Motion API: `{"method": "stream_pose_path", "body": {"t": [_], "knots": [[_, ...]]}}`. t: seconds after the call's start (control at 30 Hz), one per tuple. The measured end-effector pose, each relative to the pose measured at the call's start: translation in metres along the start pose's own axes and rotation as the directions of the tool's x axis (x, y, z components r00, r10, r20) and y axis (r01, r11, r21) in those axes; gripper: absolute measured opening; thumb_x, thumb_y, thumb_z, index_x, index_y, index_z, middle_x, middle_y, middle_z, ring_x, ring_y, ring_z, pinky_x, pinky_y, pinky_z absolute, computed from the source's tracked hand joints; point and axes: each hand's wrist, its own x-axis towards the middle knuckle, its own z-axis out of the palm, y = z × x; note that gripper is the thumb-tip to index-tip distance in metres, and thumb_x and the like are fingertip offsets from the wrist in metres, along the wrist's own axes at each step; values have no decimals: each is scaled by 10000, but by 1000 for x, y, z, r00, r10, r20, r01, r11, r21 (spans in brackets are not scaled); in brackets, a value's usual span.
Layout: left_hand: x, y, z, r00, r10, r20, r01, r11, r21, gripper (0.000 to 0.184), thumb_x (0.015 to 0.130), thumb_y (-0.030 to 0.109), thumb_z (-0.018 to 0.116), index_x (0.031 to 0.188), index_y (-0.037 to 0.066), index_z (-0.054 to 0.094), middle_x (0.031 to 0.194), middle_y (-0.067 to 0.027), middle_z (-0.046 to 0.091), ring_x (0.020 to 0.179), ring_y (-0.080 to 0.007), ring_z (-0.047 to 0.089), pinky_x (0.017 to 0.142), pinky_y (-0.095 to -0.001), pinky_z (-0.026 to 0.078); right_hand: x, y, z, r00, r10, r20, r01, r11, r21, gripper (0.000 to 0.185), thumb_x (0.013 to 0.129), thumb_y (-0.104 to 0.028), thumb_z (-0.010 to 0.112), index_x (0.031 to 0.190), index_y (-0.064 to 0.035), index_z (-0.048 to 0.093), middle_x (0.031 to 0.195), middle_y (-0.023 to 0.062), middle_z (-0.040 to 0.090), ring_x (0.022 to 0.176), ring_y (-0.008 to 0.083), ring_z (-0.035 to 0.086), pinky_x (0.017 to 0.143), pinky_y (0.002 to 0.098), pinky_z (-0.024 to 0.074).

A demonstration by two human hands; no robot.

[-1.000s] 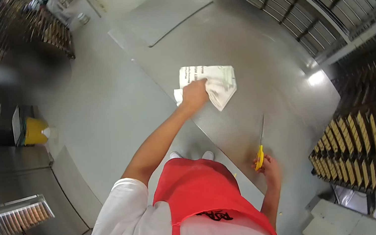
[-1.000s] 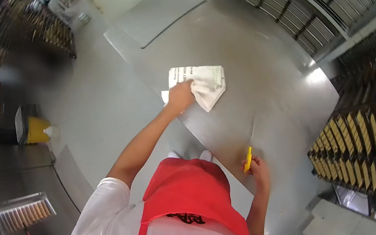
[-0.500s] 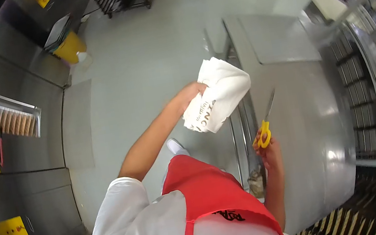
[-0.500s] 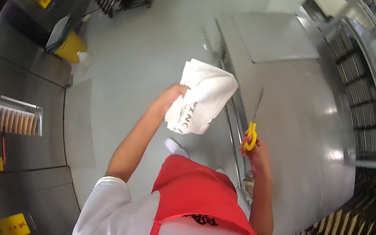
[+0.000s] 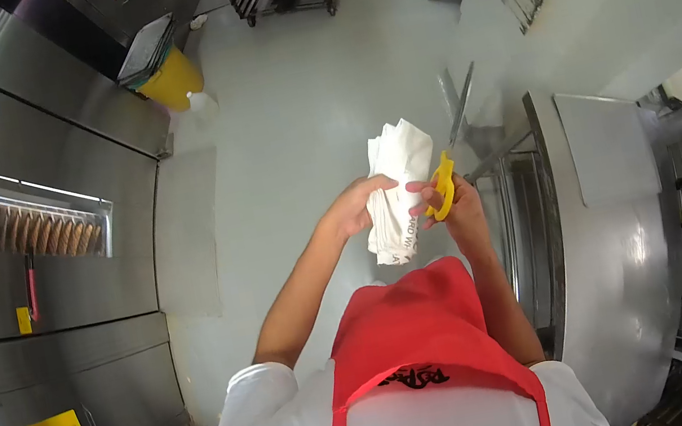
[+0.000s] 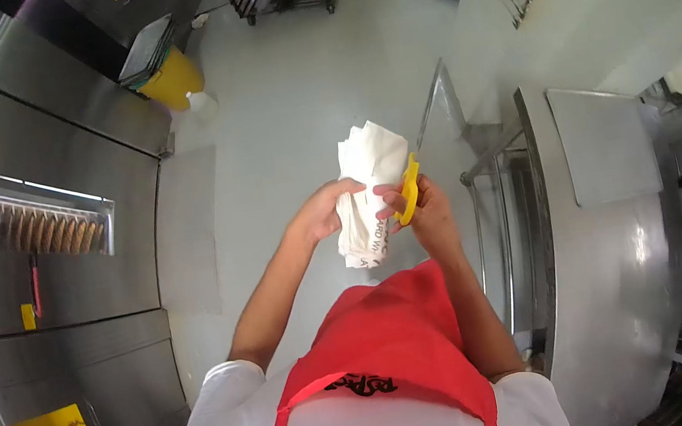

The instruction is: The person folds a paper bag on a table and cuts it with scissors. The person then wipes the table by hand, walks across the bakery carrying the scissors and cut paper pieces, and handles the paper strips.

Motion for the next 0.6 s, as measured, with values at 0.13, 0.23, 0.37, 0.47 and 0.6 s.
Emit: {"method": "stream_pose_path", "body": {"t": [0.13,0.23,0.37,0.47,0.6], "knots": [[36,49,-43,998,31,-55,-16,968,252,415,823,173,685,1142,-77,597,1047,-122,666,924,-186,652,836,-339,530,77,18,10,997,46,61,-42,998,-55,311,905,-245,654,1035,-11,495,1052,141,673,783,181,691,526,255,532],[92,68,-81,982,160,-100,-78,827,557,411,810,179,693,1157,-29,617,1032,-76,673,907,-144,631,805,-308,507,145,27,9,991,58,118,-48,995,-86,355,915,-273,632,1089,1,488,1072,139,671,810,206,702,487,273,534],[153,141,-118,960,223,-168,-33,689,724,364,791,140,661,1121,-13,643,1011,-76,673,894,-143,619,794,-303,487,256,40,23,960,199,196,-188,979,-76,415,932,-406,582,1094,-48,445,1168,138,647,885,220,690,517,273,538],[166,193,-134,910,333,-247,-67,706,705,348,780,123,649,1102,-9,651,998,-83,672,896,-150,617,808,-310,483,338,22,37,918,256,303,-237,966,-99,372,948,-324,553,1149,-29,448,1178,122,646,914,214,684,521,274,537],[184,269,-165,863,336,-379,-24,774,633,368,767,116,648,1109,-19,644,991,-84,667,914,-159,613,818,-315,478,436,8,75,808,343,479,-294,939,-177,317,947,-217,537,1184,-20,460,1172,101,652,910,200,679,553,272,528]]}}
